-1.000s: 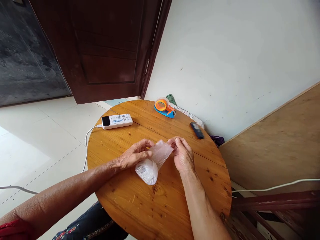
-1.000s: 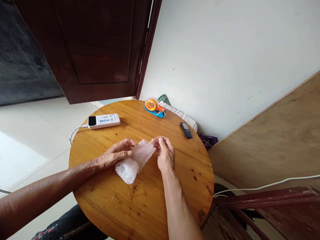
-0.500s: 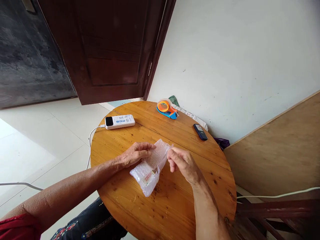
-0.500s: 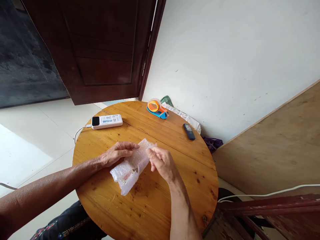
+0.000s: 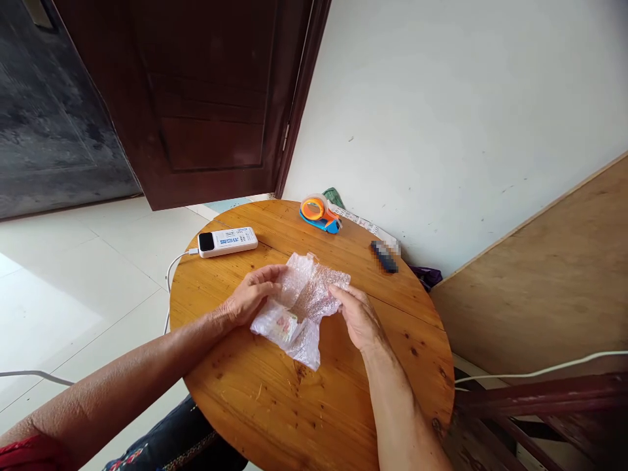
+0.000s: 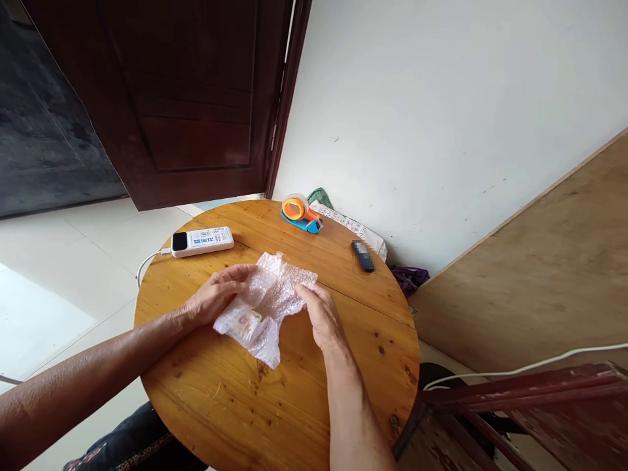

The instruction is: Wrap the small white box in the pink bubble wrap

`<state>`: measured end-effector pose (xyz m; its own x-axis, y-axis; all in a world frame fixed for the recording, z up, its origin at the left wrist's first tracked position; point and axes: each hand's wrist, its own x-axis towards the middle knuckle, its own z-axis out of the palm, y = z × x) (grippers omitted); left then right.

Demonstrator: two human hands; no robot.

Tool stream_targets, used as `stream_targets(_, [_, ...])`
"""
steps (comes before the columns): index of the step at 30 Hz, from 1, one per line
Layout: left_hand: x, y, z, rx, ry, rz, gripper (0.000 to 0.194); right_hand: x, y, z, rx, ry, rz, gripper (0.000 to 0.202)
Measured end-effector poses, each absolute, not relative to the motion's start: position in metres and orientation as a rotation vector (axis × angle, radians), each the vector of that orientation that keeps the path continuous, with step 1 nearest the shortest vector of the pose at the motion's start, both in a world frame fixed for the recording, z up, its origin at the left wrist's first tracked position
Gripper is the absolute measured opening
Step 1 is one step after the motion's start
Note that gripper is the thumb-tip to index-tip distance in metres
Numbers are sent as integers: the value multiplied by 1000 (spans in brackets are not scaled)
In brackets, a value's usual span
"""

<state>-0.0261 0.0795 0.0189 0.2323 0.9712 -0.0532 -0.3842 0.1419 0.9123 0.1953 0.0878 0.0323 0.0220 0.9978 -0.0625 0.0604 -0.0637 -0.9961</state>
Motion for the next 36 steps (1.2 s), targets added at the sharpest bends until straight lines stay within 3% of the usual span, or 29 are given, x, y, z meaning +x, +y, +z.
stream_targets(4, [-32,80,18,1459,1152,1229,47,185,87,33,-1141,-1075,1384,33])
stream_targets(8, [-27,80,14,1644,1199,1151,59,177,86,27,-1049,-1013,1466,37])
stream_targets(10, [-22,80,10,1605,1171,1124,63,177,86,23,-1032,-1017,1491,37])
stream_targets(15, [-16,85,4,1266,1052,1135,36,180,88,17,-994,-1045,1519,34])
stream_targets(21, [-36,96,15,832,1110,1270,27,186,95,16,-1033,-939,1461,33])
stream_targets(26, [-43,99,20,724,1096,1298,35,194,99,15,-1205,-921,1311,41])
stream_targets(31, [-43,96,19,988,1123,1239,56,199,100,16,-1348,-999,1160,49])
stream_targets(36, [-46,97,11,1217,1233,1277,54,205,103,10,-1444,-1257,833,43])
